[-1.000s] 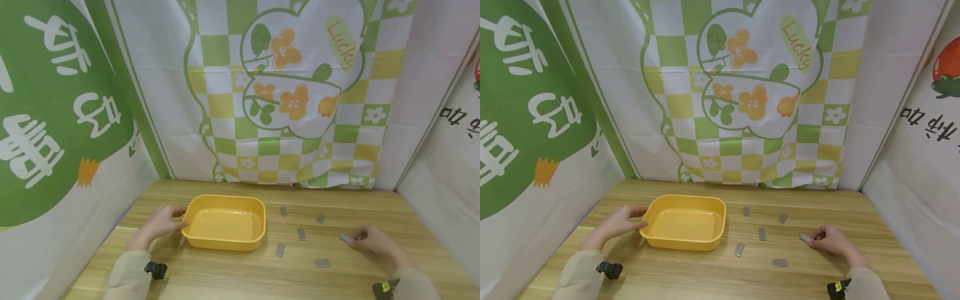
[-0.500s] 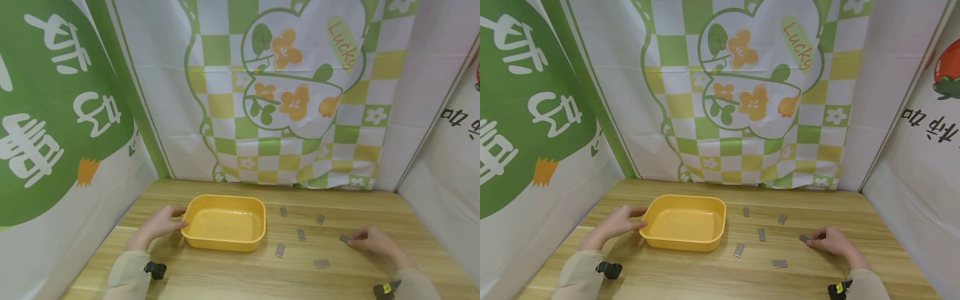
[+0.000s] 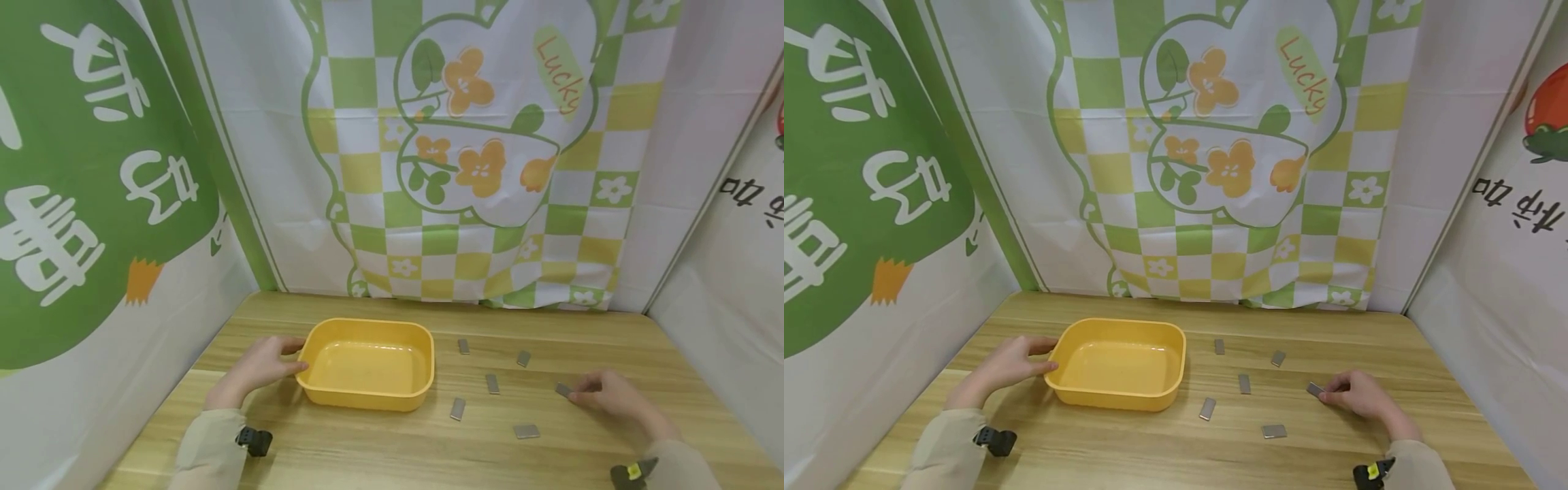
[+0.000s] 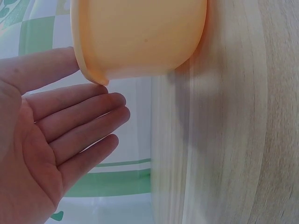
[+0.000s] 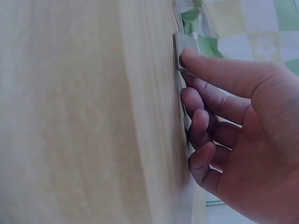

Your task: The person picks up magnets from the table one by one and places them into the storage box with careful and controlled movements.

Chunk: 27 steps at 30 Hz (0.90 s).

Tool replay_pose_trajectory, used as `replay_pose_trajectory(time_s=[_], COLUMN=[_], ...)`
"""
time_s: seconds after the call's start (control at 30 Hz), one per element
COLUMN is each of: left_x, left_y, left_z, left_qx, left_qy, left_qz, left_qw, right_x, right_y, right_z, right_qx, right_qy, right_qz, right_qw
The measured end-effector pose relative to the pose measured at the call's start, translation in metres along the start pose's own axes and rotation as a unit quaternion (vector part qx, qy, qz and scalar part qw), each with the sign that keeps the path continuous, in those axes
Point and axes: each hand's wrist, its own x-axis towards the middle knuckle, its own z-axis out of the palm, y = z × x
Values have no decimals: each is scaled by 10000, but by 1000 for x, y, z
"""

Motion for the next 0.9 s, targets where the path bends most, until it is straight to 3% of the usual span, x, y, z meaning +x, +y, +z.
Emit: replay_pose_trajectory(time_s=[0.9], left_x=[0], left_y=[0], left_z=[1], left_qx=[7], left_qy=[68], left_qz=[56], left_qw=[10000], right_x=[-3], right_y=[-1], right_z=[-2], right_qx=[60], right_qy=[170], right_qz=[86], right_qw=[9998])
